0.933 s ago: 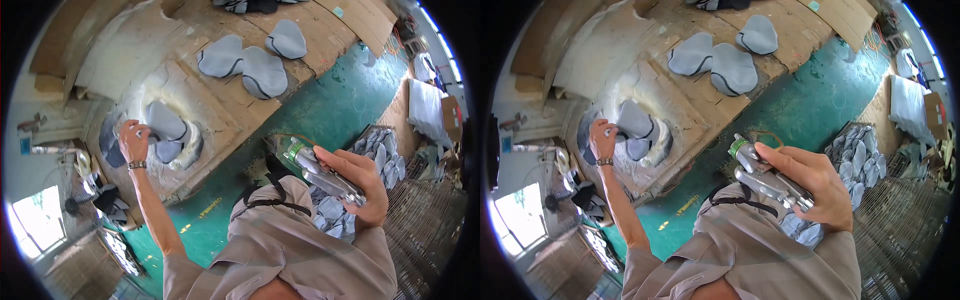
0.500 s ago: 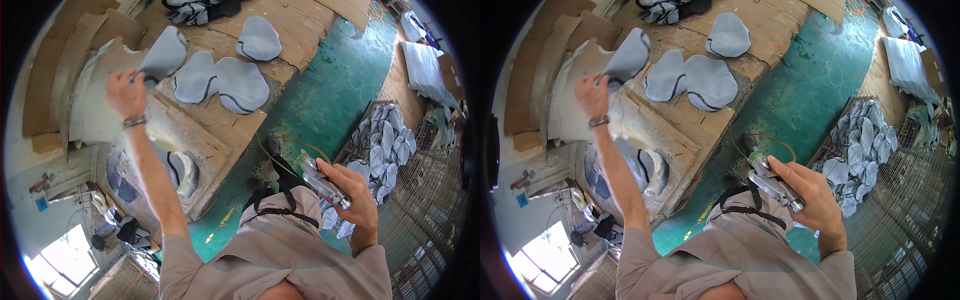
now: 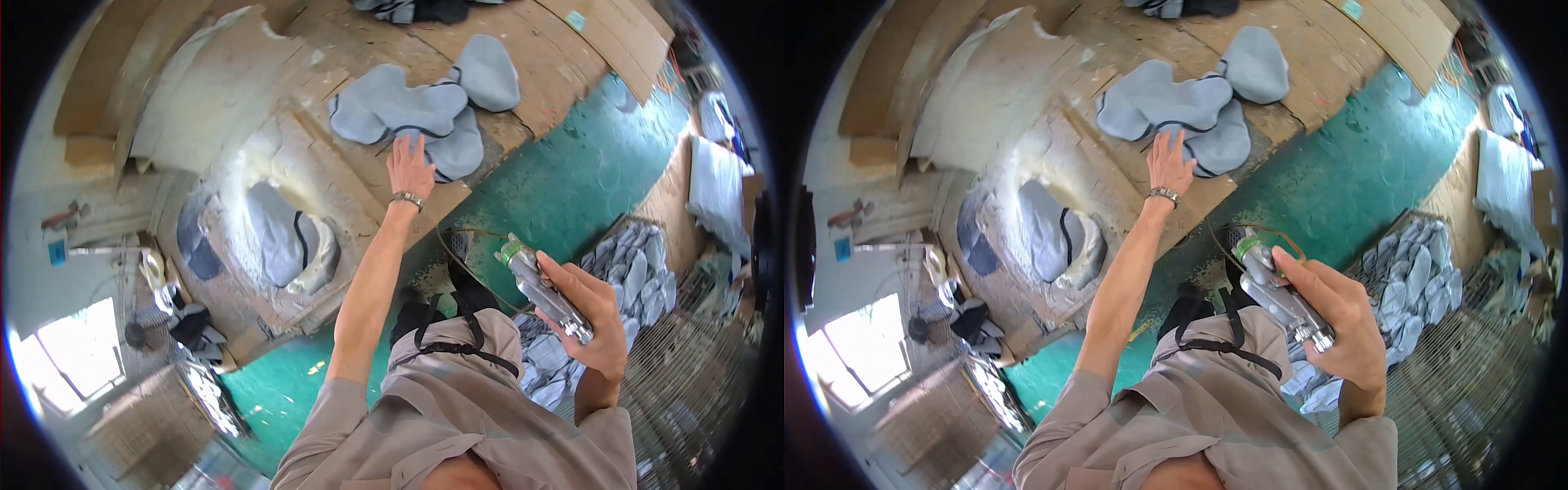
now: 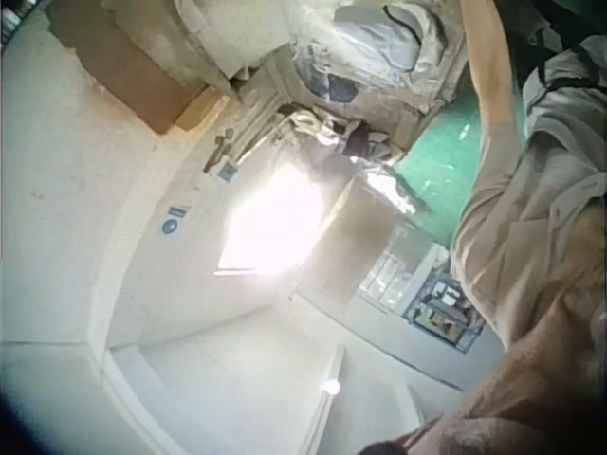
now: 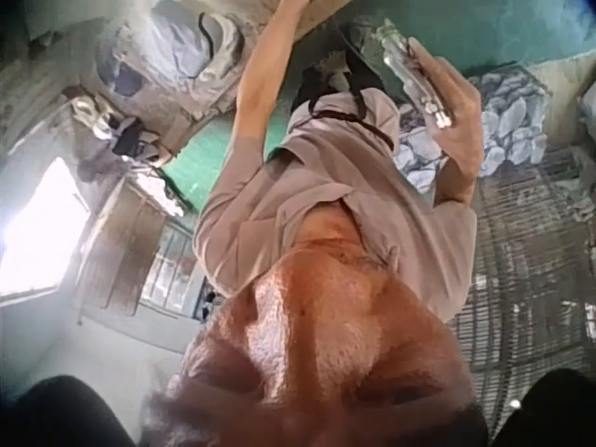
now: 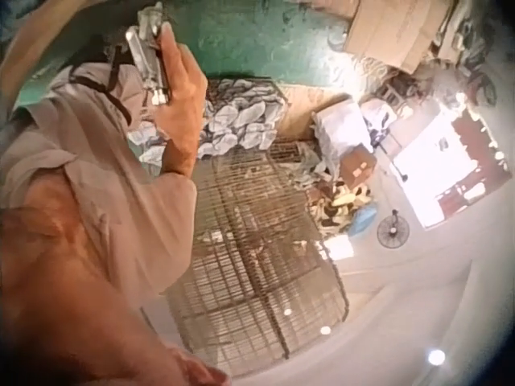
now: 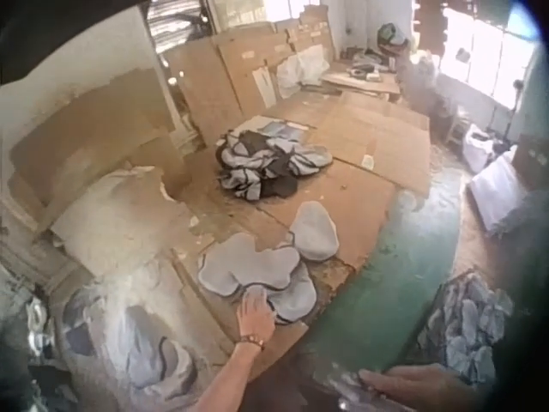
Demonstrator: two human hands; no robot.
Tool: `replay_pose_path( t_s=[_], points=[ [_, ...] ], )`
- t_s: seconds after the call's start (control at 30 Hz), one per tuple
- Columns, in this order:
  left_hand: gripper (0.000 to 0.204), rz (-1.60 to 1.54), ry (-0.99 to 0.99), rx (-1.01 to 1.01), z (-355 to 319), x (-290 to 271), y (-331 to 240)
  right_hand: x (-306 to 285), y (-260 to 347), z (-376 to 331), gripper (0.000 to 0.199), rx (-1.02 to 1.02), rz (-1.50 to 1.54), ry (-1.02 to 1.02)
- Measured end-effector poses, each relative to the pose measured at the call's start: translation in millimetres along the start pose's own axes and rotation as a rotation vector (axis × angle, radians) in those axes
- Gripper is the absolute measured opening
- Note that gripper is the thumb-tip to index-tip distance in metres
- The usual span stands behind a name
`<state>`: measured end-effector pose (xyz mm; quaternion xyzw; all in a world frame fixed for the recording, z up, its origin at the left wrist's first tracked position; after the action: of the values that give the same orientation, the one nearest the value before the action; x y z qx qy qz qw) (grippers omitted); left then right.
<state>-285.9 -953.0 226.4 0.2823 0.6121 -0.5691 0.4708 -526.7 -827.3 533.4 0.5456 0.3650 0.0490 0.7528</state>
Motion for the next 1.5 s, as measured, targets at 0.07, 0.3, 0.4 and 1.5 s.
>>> replay_pose_path(
  t_s=[0.07,0.3,0.4,1.5],
  points=[
    [0.068,-0.034,-0.044,-0.027,8,-23,4,7,5,8,0.074,-0.065,-0.040,0.008],
    [0.053,0.031,-0.138,0.094,59,-27,-29,17,7,8,0.075,-0.005,0.058,0.080],
    [0.027,0.337,-0.102,0.228,125,-15,-4,10,-7,-9,0.073,0.048,0.022,0.074],
    [0.029,-0.751,0.246,-0.420,-202,-68,134,76,96,16,0.071,-0.188,0.095,0.305]
  ],
)
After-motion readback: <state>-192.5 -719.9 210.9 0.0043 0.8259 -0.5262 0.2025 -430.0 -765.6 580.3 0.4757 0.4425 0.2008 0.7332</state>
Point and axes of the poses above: each hand's wrist, its own z-axis towards the middle knuckle, its own x-axis out of the palm, y = z × x, the point moved 10 cm from there along z, towards the middle knuckle, and after that the axes turned 11 degrees about -x, right-handed, at the moved point
